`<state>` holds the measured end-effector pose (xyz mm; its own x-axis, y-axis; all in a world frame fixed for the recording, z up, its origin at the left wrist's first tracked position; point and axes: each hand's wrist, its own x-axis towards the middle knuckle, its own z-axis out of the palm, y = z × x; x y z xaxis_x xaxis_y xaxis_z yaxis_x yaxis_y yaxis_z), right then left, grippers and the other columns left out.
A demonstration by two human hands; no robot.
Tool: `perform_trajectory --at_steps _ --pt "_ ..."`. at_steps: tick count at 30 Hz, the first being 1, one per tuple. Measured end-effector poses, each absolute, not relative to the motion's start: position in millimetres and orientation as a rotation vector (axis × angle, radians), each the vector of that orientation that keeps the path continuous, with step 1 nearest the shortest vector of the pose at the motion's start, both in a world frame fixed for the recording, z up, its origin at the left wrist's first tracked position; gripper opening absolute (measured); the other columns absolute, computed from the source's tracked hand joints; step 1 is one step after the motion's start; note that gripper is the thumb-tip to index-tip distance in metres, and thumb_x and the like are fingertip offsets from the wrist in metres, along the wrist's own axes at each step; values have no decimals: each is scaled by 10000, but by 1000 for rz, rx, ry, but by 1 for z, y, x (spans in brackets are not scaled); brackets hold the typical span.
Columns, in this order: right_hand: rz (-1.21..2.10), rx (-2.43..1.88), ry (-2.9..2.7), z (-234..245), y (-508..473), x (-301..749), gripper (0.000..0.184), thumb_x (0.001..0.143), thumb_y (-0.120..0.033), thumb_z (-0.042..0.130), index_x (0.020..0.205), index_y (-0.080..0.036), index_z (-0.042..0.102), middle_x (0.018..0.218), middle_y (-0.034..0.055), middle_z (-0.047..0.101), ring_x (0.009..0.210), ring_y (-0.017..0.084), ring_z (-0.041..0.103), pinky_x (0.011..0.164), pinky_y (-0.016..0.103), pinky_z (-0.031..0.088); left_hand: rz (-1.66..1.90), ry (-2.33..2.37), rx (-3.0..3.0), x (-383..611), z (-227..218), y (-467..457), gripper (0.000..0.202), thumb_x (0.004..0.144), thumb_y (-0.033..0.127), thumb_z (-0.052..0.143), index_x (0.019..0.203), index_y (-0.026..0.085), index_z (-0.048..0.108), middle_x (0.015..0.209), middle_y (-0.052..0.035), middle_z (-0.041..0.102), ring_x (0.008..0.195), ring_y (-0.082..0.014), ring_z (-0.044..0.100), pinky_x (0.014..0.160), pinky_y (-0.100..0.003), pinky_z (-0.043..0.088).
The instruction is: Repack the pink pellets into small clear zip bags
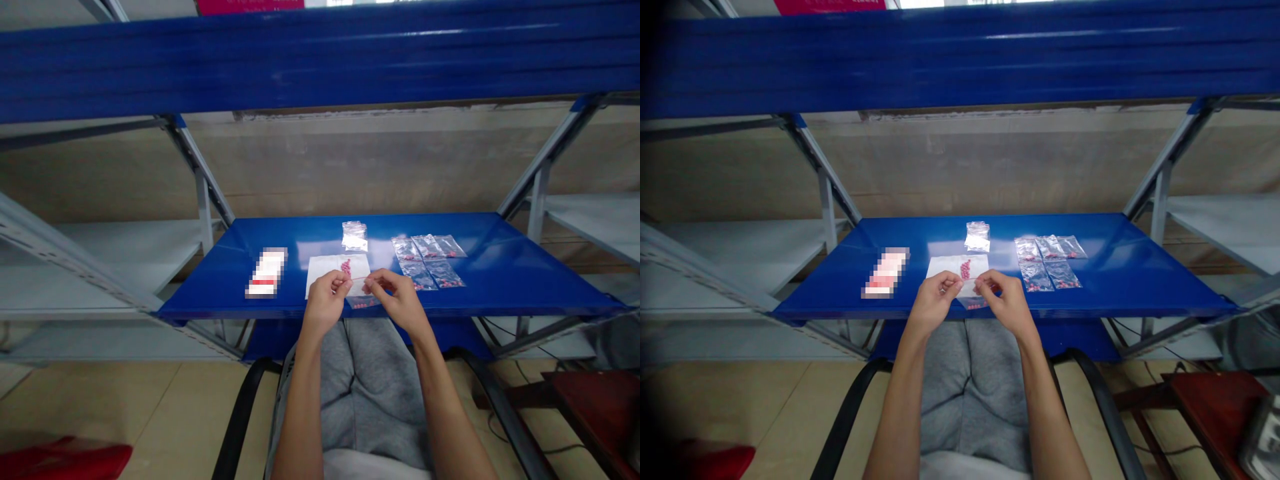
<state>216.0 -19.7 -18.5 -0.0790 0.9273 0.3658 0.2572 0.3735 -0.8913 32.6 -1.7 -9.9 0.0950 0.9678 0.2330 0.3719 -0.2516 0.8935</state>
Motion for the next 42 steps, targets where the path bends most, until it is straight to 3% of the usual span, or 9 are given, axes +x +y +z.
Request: perform_trajectory --at_steps 3,9,14,24,34,38,42 --pt "788 -1079 -1585 -19 -20 217 254 970 -413 622 844 -203 689 786 38 737 719 189 682 693 298 499 1115 1322 1721 31 -9 -3 130 875 255 637 820 170 718 832 -41 745 762 -171 646 695 -259 460" --pt "824 -1075 -1566 -22 -17 222 251 970 -421 612 855 -203 660 752 24 704 689 177 646 662 290 479 1042 1108 1650 32 -9 -7 298 853 363 709 1078 172 748 1044 -86 782 909 -210 708 782 -285 527" --pt "863 -1052 -1612 -22 -17 221 245 966 -423 618 888 -198 674 801 30 716 740 181 658 693 292 488 1093 1094 1670 39 -12 -3 217 864 367 693 906 164 759 916 -67 786 857 -204 710 790 -285 522" --pt "858 -1050 -1660 -18 -19 217 231 979 -404 601 894 -209 689 792 19 720 730 182 660 695 296 492 1111 1195 1633 37 -9 -5 161 814 318 719 753 170 742 693 -20 732 659 -171 662 629 -248 470" --pt "750 -1091 -1607 -20 -18 211 227 987 -381 582 851 -207 634 729 6 659 655 161 605 633 276 449 1190 1218 1681 46 -10 -4 204 857 346 668 807 167 754 722 -13 711 664 -158 625 637 -248 436" --pt "790 -1105 -1527 -20 -17 218 251 969 -425 611 870 -201 664 749 22 688 683 174 634 653 284 482 1171 1129 1515 51 -12 -3 278 799 405 747 918 157 784 842 -55 773 749 -192 690 701 -276 507" --pt "964 -1066 -1448 -20 -16 224 263 921 -457 671 942 -197 702 758 26 722 712 189 674 652 289 515 1171 1113 1398 52 -11 -2 319 742 454 802 840 151 777 768 -59 762 699 -195 693 653 -284 522"
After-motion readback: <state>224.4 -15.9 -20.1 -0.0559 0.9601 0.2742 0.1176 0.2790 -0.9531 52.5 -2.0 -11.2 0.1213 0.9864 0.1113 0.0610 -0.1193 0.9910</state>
